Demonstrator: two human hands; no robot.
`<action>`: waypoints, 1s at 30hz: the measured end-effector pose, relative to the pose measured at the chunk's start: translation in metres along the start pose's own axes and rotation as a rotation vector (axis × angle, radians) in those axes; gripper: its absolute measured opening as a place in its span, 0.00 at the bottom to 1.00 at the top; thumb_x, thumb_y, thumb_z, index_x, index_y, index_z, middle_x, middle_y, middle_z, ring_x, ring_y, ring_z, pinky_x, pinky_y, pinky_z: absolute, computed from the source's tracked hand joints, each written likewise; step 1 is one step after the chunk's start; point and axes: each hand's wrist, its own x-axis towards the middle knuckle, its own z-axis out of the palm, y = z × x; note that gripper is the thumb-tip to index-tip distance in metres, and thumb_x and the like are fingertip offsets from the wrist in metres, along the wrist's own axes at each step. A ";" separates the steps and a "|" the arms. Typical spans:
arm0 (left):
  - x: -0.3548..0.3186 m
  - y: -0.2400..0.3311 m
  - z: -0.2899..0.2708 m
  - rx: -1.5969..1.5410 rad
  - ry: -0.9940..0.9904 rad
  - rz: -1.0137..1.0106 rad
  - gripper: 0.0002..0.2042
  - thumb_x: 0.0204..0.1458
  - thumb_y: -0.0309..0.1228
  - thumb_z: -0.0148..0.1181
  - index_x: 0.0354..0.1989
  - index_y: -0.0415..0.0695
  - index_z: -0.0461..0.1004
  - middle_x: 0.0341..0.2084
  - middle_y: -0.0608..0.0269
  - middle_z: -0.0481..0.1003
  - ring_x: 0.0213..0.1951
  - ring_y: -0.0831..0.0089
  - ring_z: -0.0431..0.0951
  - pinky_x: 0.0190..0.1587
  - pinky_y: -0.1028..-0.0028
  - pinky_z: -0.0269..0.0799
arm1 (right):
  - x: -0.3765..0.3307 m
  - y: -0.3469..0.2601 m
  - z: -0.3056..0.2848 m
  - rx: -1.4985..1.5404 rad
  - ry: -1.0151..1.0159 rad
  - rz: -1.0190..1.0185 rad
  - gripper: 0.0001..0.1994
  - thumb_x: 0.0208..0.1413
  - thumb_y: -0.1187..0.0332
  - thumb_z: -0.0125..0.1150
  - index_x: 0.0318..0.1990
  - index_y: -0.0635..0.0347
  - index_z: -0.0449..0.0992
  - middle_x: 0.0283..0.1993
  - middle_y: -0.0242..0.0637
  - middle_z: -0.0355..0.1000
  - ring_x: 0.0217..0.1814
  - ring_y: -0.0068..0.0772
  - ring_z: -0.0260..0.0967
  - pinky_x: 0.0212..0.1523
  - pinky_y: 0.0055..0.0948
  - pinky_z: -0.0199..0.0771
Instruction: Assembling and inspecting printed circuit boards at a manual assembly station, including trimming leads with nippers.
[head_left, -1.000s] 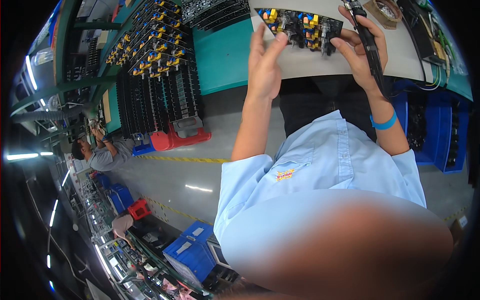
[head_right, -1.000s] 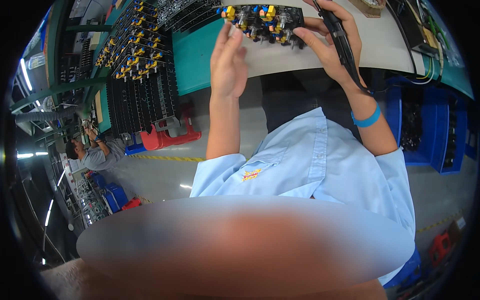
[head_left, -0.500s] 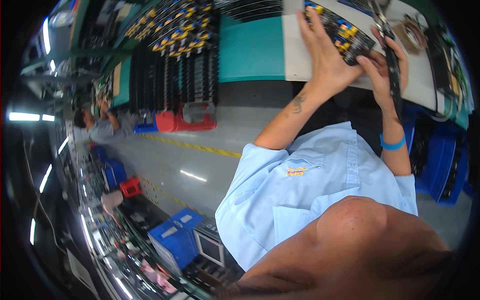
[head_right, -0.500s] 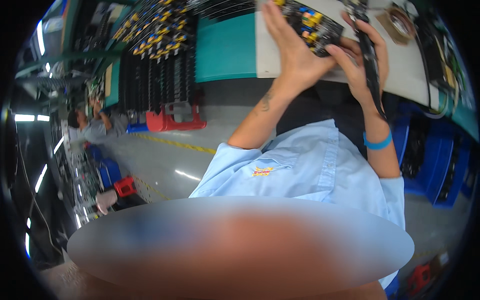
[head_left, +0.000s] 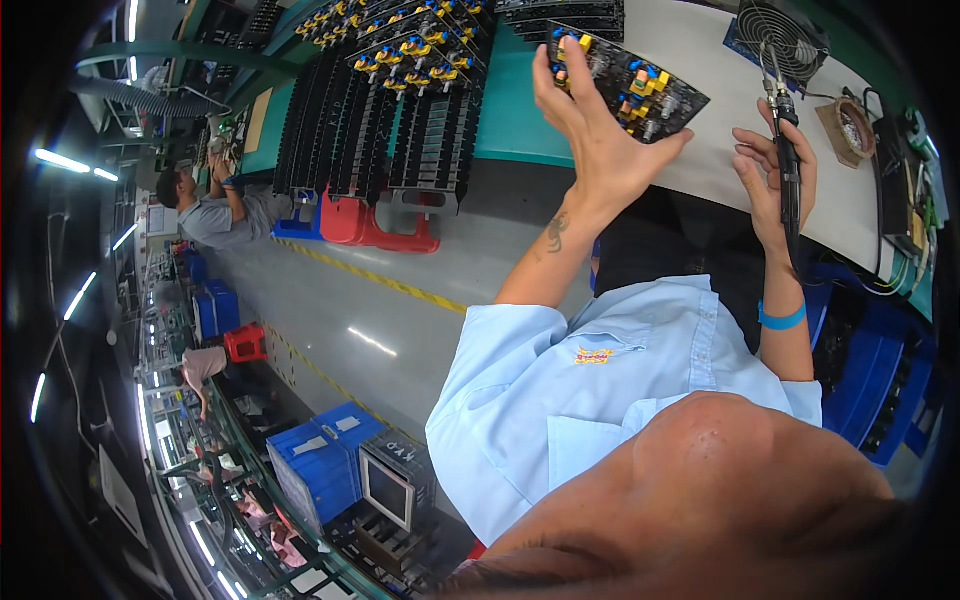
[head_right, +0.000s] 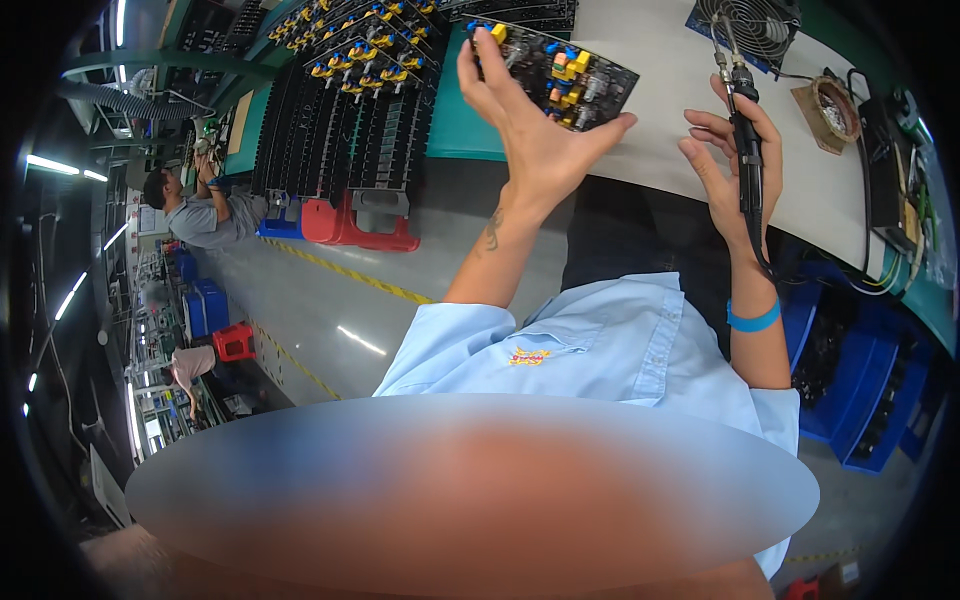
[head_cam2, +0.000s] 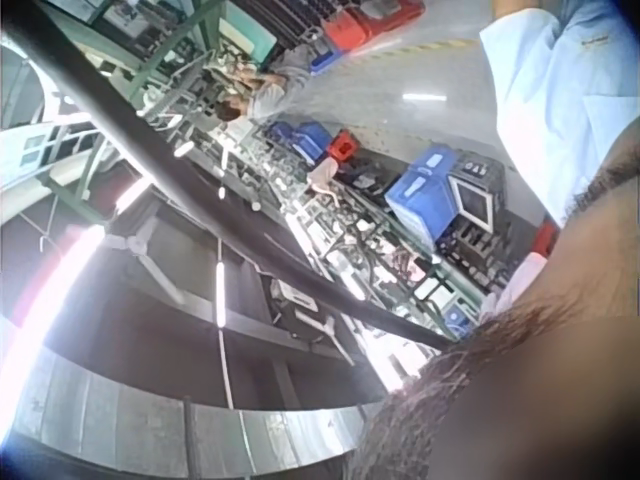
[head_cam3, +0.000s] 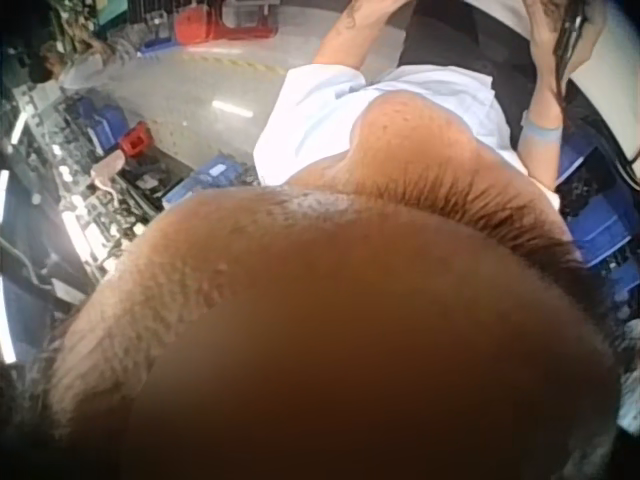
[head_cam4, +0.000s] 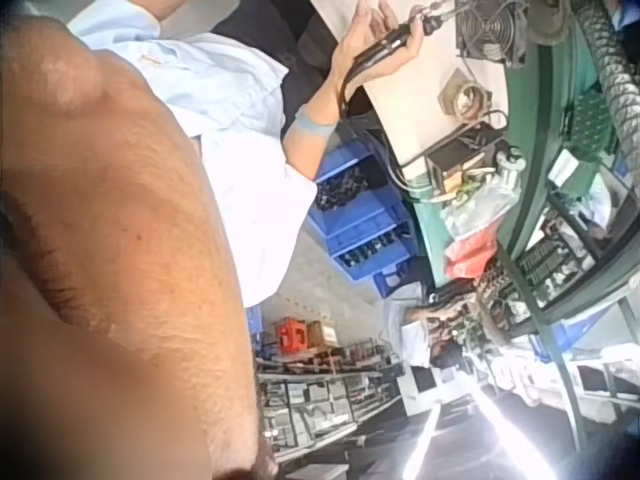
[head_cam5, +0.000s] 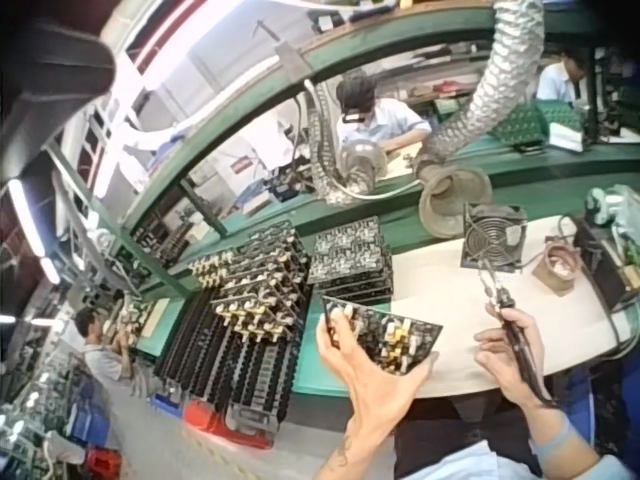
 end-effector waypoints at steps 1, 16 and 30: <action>0.000 -0.003 -0.006 0.007 0.000 -0.002 0.72 0.28 0.41 0.85 0.75 0.38 0.31 0.68 0.33 0.38 0.66 0.35 0.47 0.68 0.49 0.49 | -0.002 0.002 0.002 0.006 -0.003 0.003 0.34 0.50 0.84 0.69 0.64 0.61 0.61 0.66 0.56 0.67 0.53 0.42 0.78 0.54 0.32 0.79; 0.018 -0.003 -0.070 -1.645 0.235 -0.961 0.42 0.45 0.64 0.70 0.63 0.52 0.64 0.54 0.51 0.72 0.55 0.50 0.73 0.57 0.49 0.70 | 0.001 0.016 -0.018 -0.176 -0.022 0.044 0.27 0.51 0.80 0.70 0.60 0.63 0.68 0.60 0.48 0.75 0.49 0.35 0.79 0.48 0.27 0.79; 0.012 0.018 -0.057 -1.663 0.281 -0.901 0.33 0.47 0.64 0.68 0.53 0.52 0.73 0.50 0.55 0.72 0.50 0.56 0.73 0.58 0.51 0.67 | 0.005 0.023 -0.041 -0.173 -0.040 0.025 0.26 0.52 0.78 0.71 0.59 0.62 0.71 0.59 0.42 0.77 0.48 0.33 0.79 0.49 0.26 0.80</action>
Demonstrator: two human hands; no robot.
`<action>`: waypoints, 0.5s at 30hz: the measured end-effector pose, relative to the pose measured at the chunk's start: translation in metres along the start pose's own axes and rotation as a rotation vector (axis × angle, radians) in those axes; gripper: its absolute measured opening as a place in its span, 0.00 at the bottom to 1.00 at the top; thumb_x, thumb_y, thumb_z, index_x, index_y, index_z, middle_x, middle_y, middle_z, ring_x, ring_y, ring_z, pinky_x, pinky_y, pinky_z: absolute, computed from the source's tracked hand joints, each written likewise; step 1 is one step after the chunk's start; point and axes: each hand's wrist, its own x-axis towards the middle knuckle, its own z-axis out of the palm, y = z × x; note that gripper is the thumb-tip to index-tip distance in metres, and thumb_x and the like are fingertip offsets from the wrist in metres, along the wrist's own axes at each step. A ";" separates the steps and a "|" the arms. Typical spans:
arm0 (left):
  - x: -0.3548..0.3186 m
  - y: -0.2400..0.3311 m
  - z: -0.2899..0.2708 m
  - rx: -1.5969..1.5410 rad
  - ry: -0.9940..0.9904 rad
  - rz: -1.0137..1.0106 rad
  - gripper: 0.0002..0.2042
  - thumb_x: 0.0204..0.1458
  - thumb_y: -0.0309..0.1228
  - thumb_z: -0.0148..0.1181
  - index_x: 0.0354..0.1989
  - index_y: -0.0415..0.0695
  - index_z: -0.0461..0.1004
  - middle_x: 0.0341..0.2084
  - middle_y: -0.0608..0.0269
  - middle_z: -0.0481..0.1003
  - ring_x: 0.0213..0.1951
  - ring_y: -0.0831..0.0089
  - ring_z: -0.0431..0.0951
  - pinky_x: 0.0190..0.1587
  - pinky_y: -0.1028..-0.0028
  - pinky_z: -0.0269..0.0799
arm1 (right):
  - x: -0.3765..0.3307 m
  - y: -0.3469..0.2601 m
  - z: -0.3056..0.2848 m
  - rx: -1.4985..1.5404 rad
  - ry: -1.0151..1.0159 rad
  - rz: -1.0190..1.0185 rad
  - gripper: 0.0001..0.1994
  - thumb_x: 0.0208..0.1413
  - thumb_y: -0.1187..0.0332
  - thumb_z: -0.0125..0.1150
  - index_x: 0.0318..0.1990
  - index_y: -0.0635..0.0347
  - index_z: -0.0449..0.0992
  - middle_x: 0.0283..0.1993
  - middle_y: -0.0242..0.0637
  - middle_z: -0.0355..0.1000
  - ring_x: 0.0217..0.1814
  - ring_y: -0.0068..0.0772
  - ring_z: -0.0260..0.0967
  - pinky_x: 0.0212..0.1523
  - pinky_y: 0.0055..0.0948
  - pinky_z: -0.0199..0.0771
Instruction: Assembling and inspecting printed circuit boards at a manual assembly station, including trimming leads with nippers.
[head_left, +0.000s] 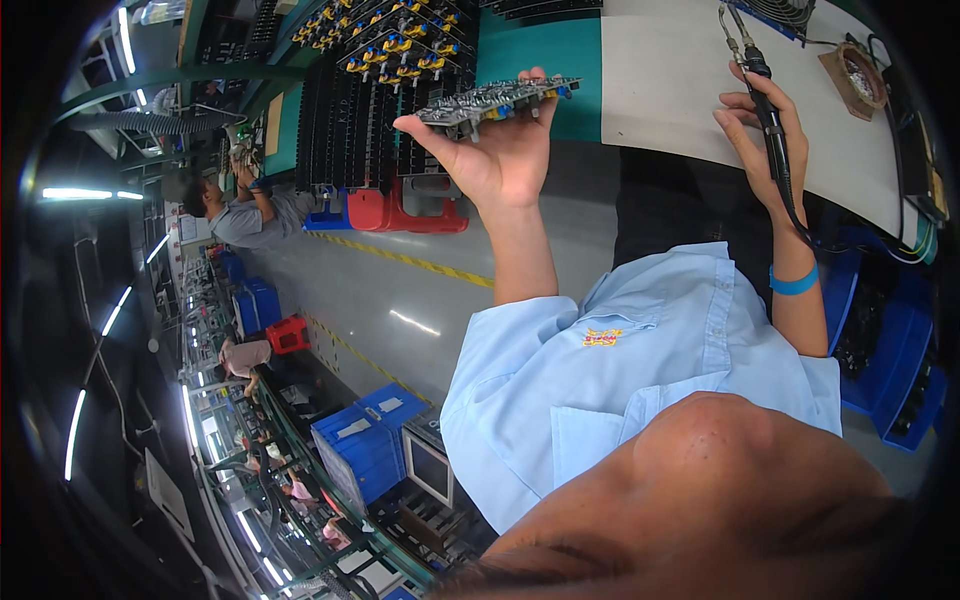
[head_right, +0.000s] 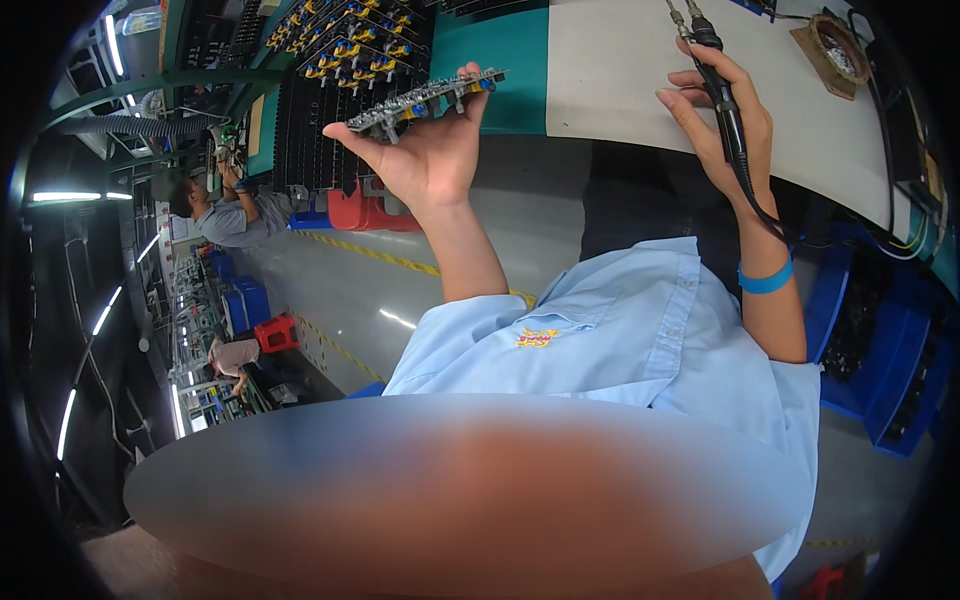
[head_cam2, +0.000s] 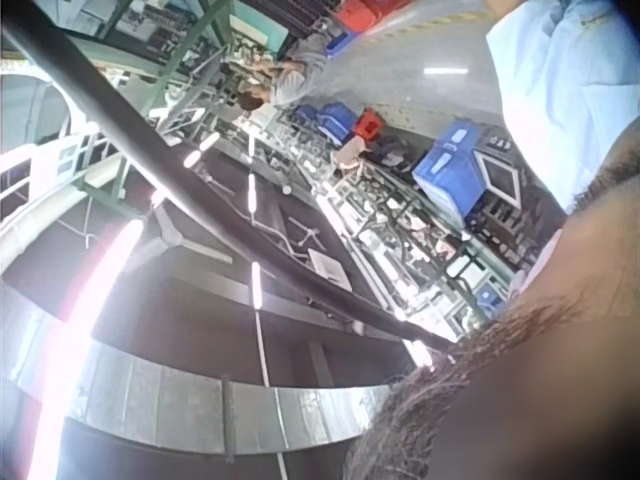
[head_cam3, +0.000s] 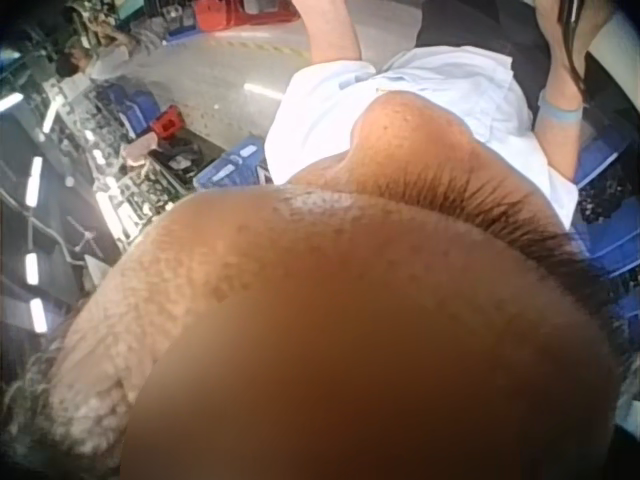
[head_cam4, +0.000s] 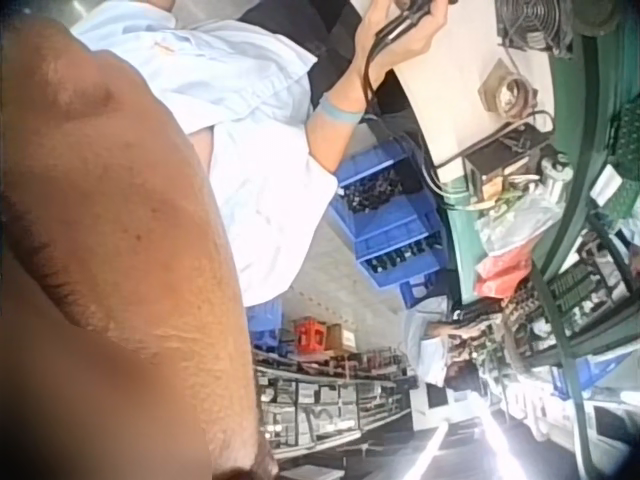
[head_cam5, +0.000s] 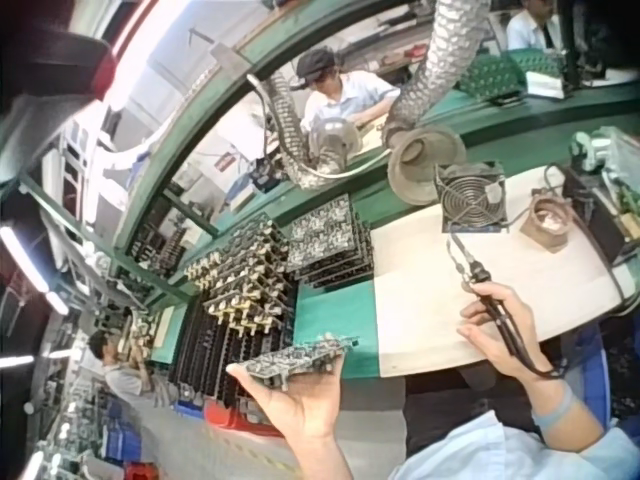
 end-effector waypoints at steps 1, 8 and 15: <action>0.000 -0.001 -0.002 0.003 0.001 0.001 0.33 0.47 0.64 0.68 0.53 0.52 0.73 0.50 0.55 0.72 0.50 0.56 0.73 0.58 0.51 0.67 | 0.000 0.001 0.000 0.003 0.000 0.001 0.26 0.52 0.78 0.71 0.59 0.62 0.71 0.59 0.42 0.77 0.48 0.33 0.79 0.49 0.26 0.80; 0.004 -0.011 -0.022 0.153 0.082 0.020 0.30 0.54 0.60 0.65 0.55 0.51 0.72 0.50 0.60 0.72 0.52 0.63 0.73 0.61 0.55 0.64 | -0.001 0.001 0.001 -0.016 0.000 -0.003 0.26 0.52 0.78 0.71 0.59 0.62 0.71 0.59 0.43 0.77 0.48 0.33 0.79 0.49 0.26 0.80; 0.014 -0.036 -0.020 0.309 0.156 0.219 0.29 0.55 0.60 0.63 0.54 0.49 0.74 0.54 0.60 0.74 0.53 0.67 0.76 0.58 0.59 0.69 | -0.003 -0.002 0.005 -0.019 -0.006 -0.010 0.26 0.52 0.78 0.71 0.59 0.62 0.71 0.59 0.44 0.76 0.48 0.33 0.79 0.50 0.27 0.80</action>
